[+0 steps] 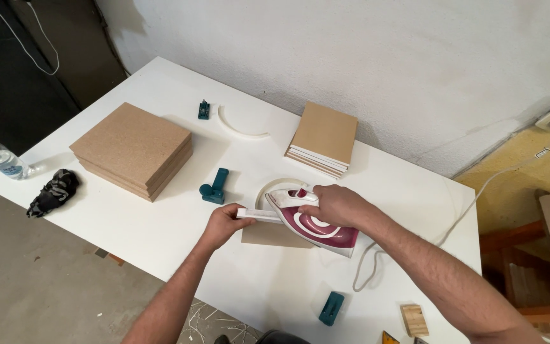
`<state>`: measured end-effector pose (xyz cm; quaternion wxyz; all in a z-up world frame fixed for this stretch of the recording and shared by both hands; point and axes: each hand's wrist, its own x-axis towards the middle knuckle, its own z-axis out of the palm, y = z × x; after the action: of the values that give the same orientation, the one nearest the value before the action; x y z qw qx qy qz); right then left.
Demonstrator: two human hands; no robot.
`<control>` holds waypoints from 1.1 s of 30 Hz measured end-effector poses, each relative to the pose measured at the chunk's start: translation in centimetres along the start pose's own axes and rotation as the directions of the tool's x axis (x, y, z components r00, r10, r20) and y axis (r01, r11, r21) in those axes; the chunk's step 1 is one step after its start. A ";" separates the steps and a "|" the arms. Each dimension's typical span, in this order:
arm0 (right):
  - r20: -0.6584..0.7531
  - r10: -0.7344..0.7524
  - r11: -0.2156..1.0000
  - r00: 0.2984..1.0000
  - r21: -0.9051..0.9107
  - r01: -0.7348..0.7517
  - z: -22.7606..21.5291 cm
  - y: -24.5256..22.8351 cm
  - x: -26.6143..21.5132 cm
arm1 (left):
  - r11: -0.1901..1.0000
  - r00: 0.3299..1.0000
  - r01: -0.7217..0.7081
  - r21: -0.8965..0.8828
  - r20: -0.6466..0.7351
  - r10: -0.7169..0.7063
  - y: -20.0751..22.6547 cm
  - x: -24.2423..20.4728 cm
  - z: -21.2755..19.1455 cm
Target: Trimming excess edge banding with a utility knife, sanding the edges smooth, and using an iron to adhere banding to wooden boards.
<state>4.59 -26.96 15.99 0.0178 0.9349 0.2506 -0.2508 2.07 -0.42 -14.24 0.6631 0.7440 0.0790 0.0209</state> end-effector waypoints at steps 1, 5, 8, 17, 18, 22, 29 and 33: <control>-0.001 0.000 1.000 1.000 -0.010 0.000 0.0 -0.3 0.1 | 1.000 1.000 0.017 -0.021 -0.002 -0.017 -1.2 0.4 0.1; -0.014 -0.004 1.000 1.000 -0.008 0.004 -0.2 -1.7 0.8 | 0.998 0.999 0.039 -0.056 -0.005 -0.039 -5.4 2.5 0.3; -0.024 -0.018 1.000 1.000 -0.025 0.017 -0.4 -2.7 1.3 | 0.997 0.999 0.035 -0.073 -0.001 -0.035 -4.5 2.4 0.4; -0.037 -0.045 0.999 0.998 -0.017 0.044 -0.1 -5.9 3.4 | 0.997 1.000 0.029 -0.072 0.008 -0.028 -4.5 3.2 0.7; -0.036 -0.043 0.999 0.998 -0.016 0.042 -0.2 -6.1 3.7 | 0.997 1.000 0.030 -0.072 0.011 -0.029 -4.7 3.2 0.8; -0.042 -0.054 0.999 0.998 -0.007 0.054 -0.4 -7.6 4.3 | 0.997 0.999 0.014 -0.079 0.040 -0.010 -2.5 2.4 0.8; -0.059 -0.077 0.997 0.995 0.007 0.077 0.2 -8.2 6.1 | 0.991 0.999 0.013 -0.132 0.051 -0.007 0.5 1.0 0.7; -0.053 -0.054 0.999 0.997 -0.008 0.053 0.3 -7.5 5.1 | 0.988 0.999 -0.020 -0.154 0.042 0.027 -2.7 1.9 0.7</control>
<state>4.72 -18.08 14.02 0.0073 0.9341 0.2766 -0.2254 3.81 -0.57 -17.12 0.7198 0.6918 0.0538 0.0182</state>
